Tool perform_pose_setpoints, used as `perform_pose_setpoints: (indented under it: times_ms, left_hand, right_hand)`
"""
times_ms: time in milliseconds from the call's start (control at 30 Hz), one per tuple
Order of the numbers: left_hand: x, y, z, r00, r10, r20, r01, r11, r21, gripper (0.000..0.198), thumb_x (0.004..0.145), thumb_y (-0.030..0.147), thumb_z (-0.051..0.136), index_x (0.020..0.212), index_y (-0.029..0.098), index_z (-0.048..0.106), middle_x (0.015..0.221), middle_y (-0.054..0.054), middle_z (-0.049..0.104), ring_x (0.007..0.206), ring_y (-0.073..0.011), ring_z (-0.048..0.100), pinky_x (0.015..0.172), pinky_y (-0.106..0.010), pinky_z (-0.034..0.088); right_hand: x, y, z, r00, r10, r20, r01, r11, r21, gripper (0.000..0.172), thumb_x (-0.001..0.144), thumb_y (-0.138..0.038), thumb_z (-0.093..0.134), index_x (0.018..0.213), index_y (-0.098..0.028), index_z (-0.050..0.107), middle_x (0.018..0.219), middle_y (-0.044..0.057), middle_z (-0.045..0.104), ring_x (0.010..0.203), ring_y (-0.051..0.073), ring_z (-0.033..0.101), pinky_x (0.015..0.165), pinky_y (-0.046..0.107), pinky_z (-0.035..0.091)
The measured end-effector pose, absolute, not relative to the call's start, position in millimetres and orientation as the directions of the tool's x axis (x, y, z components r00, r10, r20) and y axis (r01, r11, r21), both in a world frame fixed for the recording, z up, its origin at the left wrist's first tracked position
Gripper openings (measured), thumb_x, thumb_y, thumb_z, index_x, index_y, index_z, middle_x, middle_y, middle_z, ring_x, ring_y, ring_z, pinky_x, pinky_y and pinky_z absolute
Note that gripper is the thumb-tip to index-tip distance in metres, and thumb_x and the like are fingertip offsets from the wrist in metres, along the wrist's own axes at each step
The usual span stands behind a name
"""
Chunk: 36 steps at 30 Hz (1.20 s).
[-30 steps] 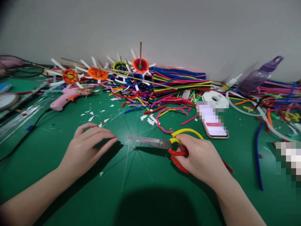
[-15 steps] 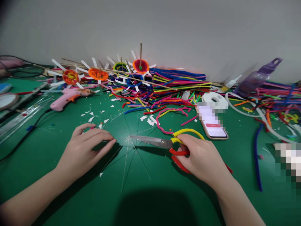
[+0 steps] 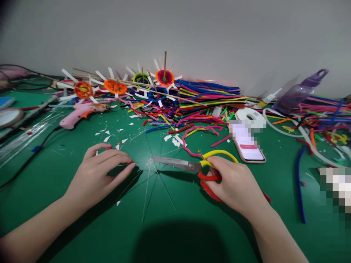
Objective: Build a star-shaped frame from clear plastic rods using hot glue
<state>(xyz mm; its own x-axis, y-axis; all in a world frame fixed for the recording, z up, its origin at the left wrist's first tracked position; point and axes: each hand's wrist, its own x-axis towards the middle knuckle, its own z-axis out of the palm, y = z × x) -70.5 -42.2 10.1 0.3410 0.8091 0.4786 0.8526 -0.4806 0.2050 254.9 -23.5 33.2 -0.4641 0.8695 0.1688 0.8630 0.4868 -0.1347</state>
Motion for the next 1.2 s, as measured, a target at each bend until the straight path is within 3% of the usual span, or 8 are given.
perform_pose_setpoints:
  times_ms: [1200]
  left_hand:
    - [-74.0,-43.2,10.7,0.319,0.825,0.467,0.867,-0.453,0.208,0.003,0.081,0.027,0.059,0.083,0.024,0.059,0.082,0.004,0.068,0.075,-0.0143,0.062,0.093,-0.042,0.036]
  right_hand:
    - [255.1,-25.3,31.6,-0.465,0.868,0.175,0.867,0.486,-0.109,0.013,0.072,-0.022,0.055,0.084,-0.021,0.054,0.065,-0.003,0.058,0.054,0.013,0.055,0.051,0.024,0.038]
